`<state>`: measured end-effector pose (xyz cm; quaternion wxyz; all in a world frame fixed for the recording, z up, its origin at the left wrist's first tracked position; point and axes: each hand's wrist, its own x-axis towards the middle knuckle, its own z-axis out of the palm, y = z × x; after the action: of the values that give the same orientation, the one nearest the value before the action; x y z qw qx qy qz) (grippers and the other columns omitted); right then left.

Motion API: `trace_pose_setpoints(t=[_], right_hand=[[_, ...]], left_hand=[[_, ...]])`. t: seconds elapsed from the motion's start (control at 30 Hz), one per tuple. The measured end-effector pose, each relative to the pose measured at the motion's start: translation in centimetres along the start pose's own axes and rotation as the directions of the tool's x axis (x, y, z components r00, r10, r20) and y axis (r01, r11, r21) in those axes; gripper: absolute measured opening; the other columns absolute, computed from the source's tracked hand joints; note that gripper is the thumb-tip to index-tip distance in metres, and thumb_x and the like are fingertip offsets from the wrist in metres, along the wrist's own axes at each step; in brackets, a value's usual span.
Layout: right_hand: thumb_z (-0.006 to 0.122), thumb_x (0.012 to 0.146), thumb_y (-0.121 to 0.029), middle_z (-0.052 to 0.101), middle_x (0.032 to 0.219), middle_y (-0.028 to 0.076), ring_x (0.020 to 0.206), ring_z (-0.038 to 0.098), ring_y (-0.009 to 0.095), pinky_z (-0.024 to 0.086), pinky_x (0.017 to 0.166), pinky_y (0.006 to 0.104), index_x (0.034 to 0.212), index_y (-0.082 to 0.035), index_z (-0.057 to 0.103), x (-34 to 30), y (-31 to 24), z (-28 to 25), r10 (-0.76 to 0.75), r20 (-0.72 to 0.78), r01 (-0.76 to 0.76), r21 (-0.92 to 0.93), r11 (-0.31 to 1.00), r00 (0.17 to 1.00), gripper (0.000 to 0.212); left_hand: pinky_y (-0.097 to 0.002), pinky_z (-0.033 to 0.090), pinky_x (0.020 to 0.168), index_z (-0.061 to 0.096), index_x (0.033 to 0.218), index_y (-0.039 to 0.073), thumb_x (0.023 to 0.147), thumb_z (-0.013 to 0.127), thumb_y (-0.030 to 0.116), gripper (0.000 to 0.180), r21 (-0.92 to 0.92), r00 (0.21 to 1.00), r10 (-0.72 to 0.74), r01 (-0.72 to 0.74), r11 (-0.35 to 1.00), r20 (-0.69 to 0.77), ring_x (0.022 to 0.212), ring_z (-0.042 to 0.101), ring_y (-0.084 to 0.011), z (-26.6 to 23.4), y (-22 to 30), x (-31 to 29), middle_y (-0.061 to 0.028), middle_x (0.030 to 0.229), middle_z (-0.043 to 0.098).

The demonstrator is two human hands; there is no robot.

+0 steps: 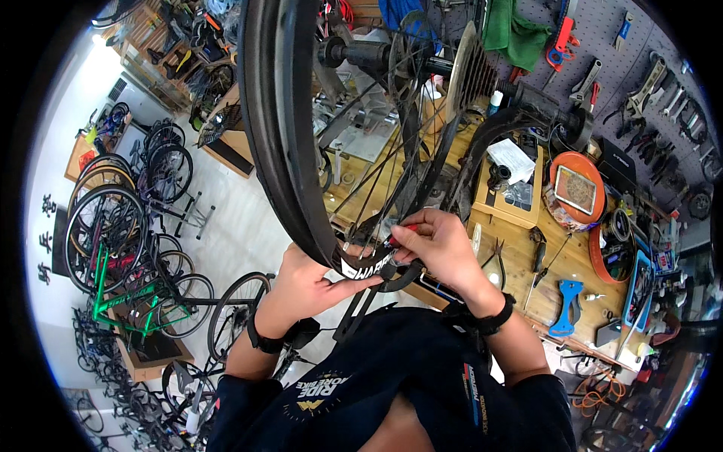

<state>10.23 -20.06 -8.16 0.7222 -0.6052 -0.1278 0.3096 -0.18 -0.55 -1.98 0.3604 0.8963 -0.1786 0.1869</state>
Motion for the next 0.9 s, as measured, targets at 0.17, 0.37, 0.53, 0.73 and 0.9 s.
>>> trace_pose_setpoints(t=[0.17, 0.37, 0.53, 0.73, 0.9], right_hand=[[0.072, 0.089, -0.009, 0.069, 0.079, 0.011, 0.065, 0.066, 0.010, 0.054, 0.054, 0.0215, 0.089, 0.006, 0.060, -1.3, 1.1, 1.0, -0.145, -0.100, 0.143, -0.030, 0.989, 0.984, 0.020], [0.072, 0.088, -0.008, 0.068, 0.073, 0.006, 0.060, 0.063, 0.007, 0.049, 0.052, 0.0207, 0.085, 0.004, 0.061, -1.8, 1.2, 2.1, -0.209, -0.191, 0.158, -0.249, 0.955, 0.959, 0.016], [0.071, 0.090, -0.012, 0.069, 0.070, 0.009, 0.060, 0.064, 0.010, 0.048, 0.054, 0.0243, 0.087, 0.003, 0.066, -3.0, -0.3, 2.4, -0.457, -0.081, 0.329, -0.586, 0.741, 0.886, 0.016], [0.070, 0.091, -0.017, 0.067, 0.071, 0.010, 0.059, 0.064, 0.013, 0.048, 0.053, 0.0276, 0.090, 0.001, 0.067, -0.6, -0.8, -1.2, -0.298, 0.166, 0.341, -0.422, 0.840, 0.940, 0.018], [0.069, 0.091, -0.014, 0.066, 0.076, 0.012, 0.063, 0.063, 0.018, 0.050, 0.059, 0.0297, 0.090, 0.004, 0.066, 1.0, -1.2, -1.5, -0.198, 0.195, 0.257, -0.353, 0.899, 0.961, 0.018]], left_hand=[[-0.0274, 0.049, 0.059, 0.075, 0.094, -0.001, 0.064, 0.089, 0.008, 0.034, -0.025, 0.999, 0.005, -0.006, 1.000, -0.044, 0.068, 0.066, -0.0172, -0.6, 0.6, 0.4, -0.0093, 0.082, 0.071], [-0.0282, 0.046, 0.056, 0.076, 0.092, 0.001, 0.061, 0.091, 0.013, 0.036, 0.044, 0.998, 0.014, -0.011, 0.999, -0.061, 0.065, 0.064, -0.0179, -1.3, 1.2, 0.6, -0.0079, 0.082, 0.073], [-0.0278, 0.045, 0.057, 0.075, 0.093, 0.001, 0.059, 0.092, 0.012, 0.039, -0.059, 0.998, -0.036, 0.034, 0.998, -0.041, 0.065, 0.063, -0.0168, -2.2, 1.4, 1.1, -0.0079, 0.083, 0.073], [-0.0286, 0.046, 0.057, 0.074, 0.095, 0.001, 0.063, 0.091, 0.013, 0.038, -0.023, 1.000, 0.000, 0.000, 1.000, 0.003, 0.064, 0.062, -0.0167, -1.8, 0.4, 0.7, -0.0067, 0.078, 0.071], [-0.0306, 0.052, 0.066, 0.073, 0.092, 0.005, 0.064, 0.091, 0.013, 0.034, -0.032, 0.996, -0.079, 0.080, 0.996, 0.041, 0.071, 0.068, -0.0207, -0.7, -0.2, 0.1, -0.0059, 0.083, 0.070]])
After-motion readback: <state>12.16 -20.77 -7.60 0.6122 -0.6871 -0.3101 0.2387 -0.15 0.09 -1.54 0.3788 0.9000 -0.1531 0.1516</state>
